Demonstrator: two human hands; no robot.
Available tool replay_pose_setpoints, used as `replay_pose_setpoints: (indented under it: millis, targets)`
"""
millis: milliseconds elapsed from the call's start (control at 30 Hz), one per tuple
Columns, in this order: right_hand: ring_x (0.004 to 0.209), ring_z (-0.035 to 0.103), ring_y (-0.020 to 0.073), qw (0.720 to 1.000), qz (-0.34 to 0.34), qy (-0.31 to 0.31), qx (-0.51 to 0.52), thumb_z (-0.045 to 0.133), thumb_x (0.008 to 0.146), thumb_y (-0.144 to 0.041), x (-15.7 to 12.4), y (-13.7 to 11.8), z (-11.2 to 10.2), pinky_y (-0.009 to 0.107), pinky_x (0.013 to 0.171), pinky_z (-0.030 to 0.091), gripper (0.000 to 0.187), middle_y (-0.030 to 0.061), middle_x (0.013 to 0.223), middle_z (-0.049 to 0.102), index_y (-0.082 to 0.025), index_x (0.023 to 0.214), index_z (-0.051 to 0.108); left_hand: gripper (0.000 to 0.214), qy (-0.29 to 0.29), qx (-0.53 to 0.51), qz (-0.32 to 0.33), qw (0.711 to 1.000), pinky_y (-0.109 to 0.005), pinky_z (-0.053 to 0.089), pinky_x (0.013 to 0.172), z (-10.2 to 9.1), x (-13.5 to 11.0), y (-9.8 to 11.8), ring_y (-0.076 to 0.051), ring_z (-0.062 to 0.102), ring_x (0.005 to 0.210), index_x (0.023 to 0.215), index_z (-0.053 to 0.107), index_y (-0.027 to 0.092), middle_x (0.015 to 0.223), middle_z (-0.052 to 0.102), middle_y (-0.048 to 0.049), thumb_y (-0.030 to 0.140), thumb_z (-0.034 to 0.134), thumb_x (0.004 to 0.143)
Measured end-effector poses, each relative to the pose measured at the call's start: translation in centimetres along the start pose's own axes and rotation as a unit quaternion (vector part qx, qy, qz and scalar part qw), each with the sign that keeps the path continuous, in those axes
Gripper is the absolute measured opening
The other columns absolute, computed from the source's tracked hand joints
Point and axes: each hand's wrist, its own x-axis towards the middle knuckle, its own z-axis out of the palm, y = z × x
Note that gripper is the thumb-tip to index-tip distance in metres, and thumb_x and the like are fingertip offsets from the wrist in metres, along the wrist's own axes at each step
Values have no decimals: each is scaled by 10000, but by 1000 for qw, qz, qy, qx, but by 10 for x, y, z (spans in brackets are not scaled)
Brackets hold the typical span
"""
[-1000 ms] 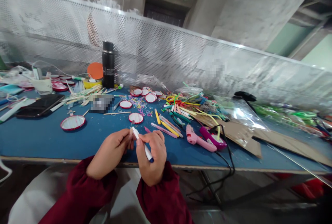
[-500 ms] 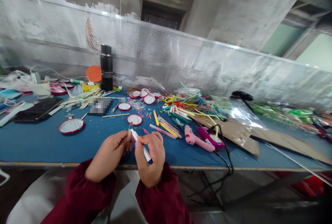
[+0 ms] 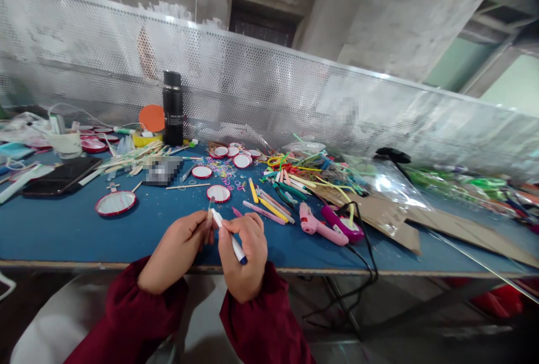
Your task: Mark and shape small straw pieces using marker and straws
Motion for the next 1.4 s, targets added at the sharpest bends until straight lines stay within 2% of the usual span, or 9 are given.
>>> replay_pose_setpoints:
  millis: [567, 900, 1133, 1300, 1400]
  targets:
    - [717, 582, 146, 1000, 6, 0, 0, 562, 889, -158, 1, -1, -1, 381, 862, 460, 84, -10, 744, 652, -213, 846, 610, 330, 0, 12, -5, 1000, -243, 357, 574, 0, 0, 0, -135, 451, 605, 790, 568, 195, 663, 531, 20, 405, 399, 980]
    - [743, 601, 153, 1000, 9, 26, 4, 571, 871, -156, -1, -2, 0, 395, 900, 454, 73, -12, 769, 663, -220, 870, 606, 325, 5, -27, 3, 1000, -238, 368, 578, 0, -1, 1, -125, 457, 600, 752, 530, 193, 654, 518, 29, 383, 408, 986]
    - [742, 609, 146, 1000, -6, -3, 3, 564, 886, -154, -1, -1, 0, 398, 921, 443, 69, -10, 769, 664, -211, 873, 600, 338, 1, -20, -4, 1000, -236, 356, 569, -1, -1, 0, -119, 457, 603, 778, 537, 192, 656, 509, 38, 432, 422, 987]
    - [746, 594, 141, 1000, 6, 20, -1, 574, 874, -133, 0, -1, 0, 379, 900, 443, 83, -13, 774, 664, -209, 868, 604, 360, 11, -35, -15, 999, -238, 373, 572, -2, -2, 4, -116, 457, 595, 758, 540, 184, 674, 521, 31, 428, 410, 989]
    - [746, 597, 141, 1000, -4, 14, 10, 577, 875, -140, -1, -1, 0, 384, 909, 439, 77, -14, 773, 663, -211, 879, 608, 360, 12, -36, -21, 999, -234, 366, 560, -1, -1, 3, -114, 451, 592, 760, 540, 185, 660, 507, 36, 442, 424, 983]
